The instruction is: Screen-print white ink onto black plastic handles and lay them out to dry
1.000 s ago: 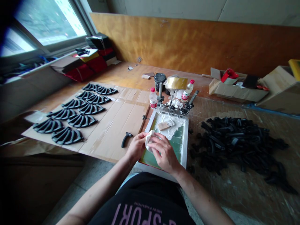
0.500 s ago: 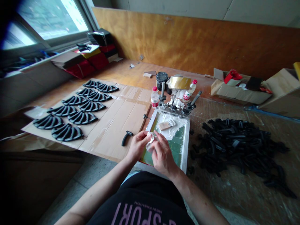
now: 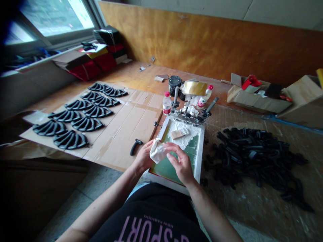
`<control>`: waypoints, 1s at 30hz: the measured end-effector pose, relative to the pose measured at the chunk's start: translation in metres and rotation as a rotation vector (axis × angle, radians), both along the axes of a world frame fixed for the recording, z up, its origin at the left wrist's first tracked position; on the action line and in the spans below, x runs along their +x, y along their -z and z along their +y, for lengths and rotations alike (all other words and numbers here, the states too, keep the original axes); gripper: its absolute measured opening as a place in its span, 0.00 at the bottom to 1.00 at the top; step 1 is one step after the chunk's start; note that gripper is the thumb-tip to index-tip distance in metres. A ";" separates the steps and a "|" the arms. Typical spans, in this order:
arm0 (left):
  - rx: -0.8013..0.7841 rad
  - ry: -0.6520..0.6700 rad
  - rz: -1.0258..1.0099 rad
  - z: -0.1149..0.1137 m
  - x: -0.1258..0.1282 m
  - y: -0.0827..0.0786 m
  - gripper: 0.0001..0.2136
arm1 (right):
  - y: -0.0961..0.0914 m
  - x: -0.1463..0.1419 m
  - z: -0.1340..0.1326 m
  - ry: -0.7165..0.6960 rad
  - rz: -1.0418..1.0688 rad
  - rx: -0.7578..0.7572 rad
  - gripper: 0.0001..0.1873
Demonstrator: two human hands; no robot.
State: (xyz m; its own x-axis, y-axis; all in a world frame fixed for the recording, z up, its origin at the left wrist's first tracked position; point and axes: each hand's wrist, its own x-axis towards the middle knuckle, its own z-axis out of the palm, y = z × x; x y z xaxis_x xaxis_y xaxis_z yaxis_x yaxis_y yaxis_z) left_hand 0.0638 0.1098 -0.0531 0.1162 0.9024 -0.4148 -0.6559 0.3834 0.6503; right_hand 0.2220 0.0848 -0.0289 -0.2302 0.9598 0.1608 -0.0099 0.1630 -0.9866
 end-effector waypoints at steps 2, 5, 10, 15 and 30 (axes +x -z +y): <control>-0.004 0.024 -0.039 -0.003 0.000 -0.003 0.16 | 0.001 -0.001 0.003 0.050 -0.204 0.166 0.11; 0.022 0.127 -0.063 -0.008 0.002 -0.005 0.15 | 0.004 -0.007 0.007 0.148 -0.342 0.292 0.12; 0.085 0.192 0.098 -0.011 0.002 -0.004 0.15 | 0.013 -0.018 0.007 0.267 -0.266 0.074 0.16; 0.026 0.112 0.081 -0.011 0.008 -0.005 0.17 | 0.015 -0.024 0.007 0.209 -0.039 -0.096 0.17; 0.056 -0.031 0.198 -0.003 0.000 -0.011 0.16 | 0.009 -0.007 0.010 0.220 0.265 -0.238 0.10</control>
State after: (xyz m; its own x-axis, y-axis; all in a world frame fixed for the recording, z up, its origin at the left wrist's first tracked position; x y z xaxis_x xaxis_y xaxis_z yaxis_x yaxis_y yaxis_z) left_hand 0.0639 0.1064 -0.0424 0.0091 0.9268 -0.3754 -0.5245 0.3240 0.7873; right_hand 0.2151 0.0949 -0.0379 0.0037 0.9990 -0.0450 -0.2589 -0.0425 -0.9650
